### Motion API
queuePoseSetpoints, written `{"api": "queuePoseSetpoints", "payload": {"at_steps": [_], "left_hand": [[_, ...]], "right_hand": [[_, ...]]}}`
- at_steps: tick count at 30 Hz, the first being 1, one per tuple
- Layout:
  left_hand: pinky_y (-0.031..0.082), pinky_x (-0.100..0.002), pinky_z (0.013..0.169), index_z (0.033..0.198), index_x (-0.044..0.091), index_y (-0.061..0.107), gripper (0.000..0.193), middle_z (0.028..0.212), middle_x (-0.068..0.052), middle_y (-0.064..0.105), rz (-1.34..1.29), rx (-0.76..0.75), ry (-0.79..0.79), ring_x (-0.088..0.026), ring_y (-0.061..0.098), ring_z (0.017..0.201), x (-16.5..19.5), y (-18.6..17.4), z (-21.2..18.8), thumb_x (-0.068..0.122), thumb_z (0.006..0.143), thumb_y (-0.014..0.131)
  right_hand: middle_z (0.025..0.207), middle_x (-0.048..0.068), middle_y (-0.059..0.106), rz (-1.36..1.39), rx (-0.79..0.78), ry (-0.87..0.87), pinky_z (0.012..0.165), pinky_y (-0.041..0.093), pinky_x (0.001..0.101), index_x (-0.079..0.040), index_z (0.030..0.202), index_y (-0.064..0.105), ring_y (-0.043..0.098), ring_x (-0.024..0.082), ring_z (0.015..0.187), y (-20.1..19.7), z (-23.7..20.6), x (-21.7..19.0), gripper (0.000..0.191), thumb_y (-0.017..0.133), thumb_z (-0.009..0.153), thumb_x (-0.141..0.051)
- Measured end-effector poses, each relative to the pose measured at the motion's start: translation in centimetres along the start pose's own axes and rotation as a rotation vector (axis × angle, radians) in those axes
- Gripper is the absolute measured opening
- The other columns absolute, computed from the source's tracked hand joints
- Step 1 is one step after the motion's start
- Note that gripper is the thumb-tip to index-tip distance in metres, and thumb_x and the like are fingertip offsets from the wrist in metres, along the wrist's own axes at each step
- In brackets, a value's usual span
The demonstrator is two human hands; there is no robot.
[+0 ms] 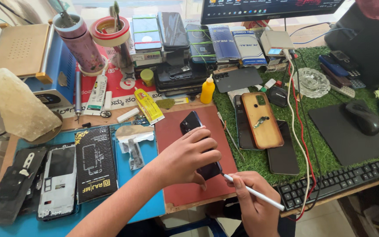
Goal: The person pries open the back cover of a smartphone using a white pry tool, then applies adhesive from a yellow glue bottle around the phone's edge and presses the back cover onto the phone body, working at a cluttered repair workbench.
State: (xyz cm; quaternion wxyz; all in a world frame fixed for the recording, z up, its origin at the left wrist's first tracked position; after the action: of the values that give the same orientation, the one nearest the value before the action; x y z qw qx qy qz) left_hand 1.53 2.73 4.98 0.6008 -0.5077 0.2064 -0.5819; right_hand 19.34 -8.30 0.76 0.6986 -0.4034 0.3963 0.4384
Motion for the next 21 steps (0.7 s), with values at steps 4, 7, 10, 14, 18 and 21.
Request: {"api": "queuePoseSetpoints", "payload": {"at_steps": [4,7,10,14,18,21], "left_hand": [[0.044,-0.049,0.109,0.103,0.01,0.06,0.067,0.113,-0.006,0.06,-0.058,0.138,-0.036,-0.036,0.053,0.121,0.0,0.3,-0.2,0.027,0.048,0.095],[0.044,-0.051,0.108,0.101,0.01,0.059,0.061,0.111,-0.007,0.059,-0.112,0.315,-0.081,-0.034,0.054,0.116,0.4,0.8,-0.5,0.027,0.057,0.096],[0.042,-0.054,0.11,0.101,0.009,0.059,0.059,0.11,-0.008,0.058,-0.05,0.37,-0.089,-0.034,0.054,0.115,0.7,1.4,-1.0,0.026,0.057,0.095],[0.042,-0.054,0.114,0.105,0.011,0.059,0.06,0.112,-0.007,0.057,0.015,0.34,-0.056,-0.033,0.054,0.116,0.5,1.5,-1.4,0.029,0.06,0.094],[0.039,-0.057,0.116,0.109,0.01,0.059,0.069,0.115,-0.008,0.057,-0.001,0.306,-0.05,-0.032,0.055,0.119,0.3,1.6,-1.5,0.037,0.055,0.093],[0.038,-0.057,0.117,0.11,0.01,0.058,0.072,0.115,-0.008,0.057,-0.009,0.307,-0.052,-0.032,0.055,0.119,0.2,1.7,-1.5,0.043,0.056,0.093]], "right_hand": [[0.094,0.011,0.077,-0.021,-0.029,-0.027,0.074,0.057,0.0259,0.002,0.098,0.074,0.072,0.015,0.083,-0.3,0.7,-0.4,0.013,0.064,0.098,-0.007],[0.093,0.011,0.077,-0.075,-0.063,-0.057,0.071,0.056,0.0257,0.001,0.096,0.074,0.072,0.015,0.08,-0.6,1.8,-0.9,0.011,0.066,0.096,-0.006],[0.092,0.01,0.077,-0.163,-0.147,-0.078,0.067,0.056,0.0262,0.0,0.094,0.073,0.073,0.016,0.077,-1.1,2.6,-1.6,0.007,0.068,0.093,-0.005],[0.093,0.011,0.077,-0.215,-0.195,-0.148,0.069,0.059,0.0272,0.0,0.092,0.071,0.077,0.018,0.08,-1.1,2.5,-2.3,0.005,0.069,0.091,-0.004],[0.094,0.012,0.077,-0.194,-0.158,-0.164,0.07,0.059,0.0274,0.0,0.093,0.071,0.077,0.019,0.08,-0.9,2.1,-2.2,0.005,0.069,0.091,-0.003],[0.095,0.012,0.077,-0.19,-0.14,-0.178,0.071,0.059,0.0265,0.0,0.092,0.07,0.077,0.018,0.081,-0.8,1.7,-1.9,0.004,0.069,0.092,-0.003]]}}
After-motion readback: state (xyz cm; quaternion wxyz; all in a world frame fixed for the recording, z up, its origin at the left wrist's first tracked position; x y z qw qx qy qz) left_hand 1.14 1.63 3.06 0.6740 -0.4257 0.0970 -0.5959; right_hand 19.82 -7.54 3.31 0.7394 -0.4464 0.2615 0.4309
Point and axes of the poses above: each hand's wrist, its own z-axis towards the middle knuckle, its own y-axis out of the palm, x = y × z, the point moved 4 cm from there along z, towards the middle knuckle
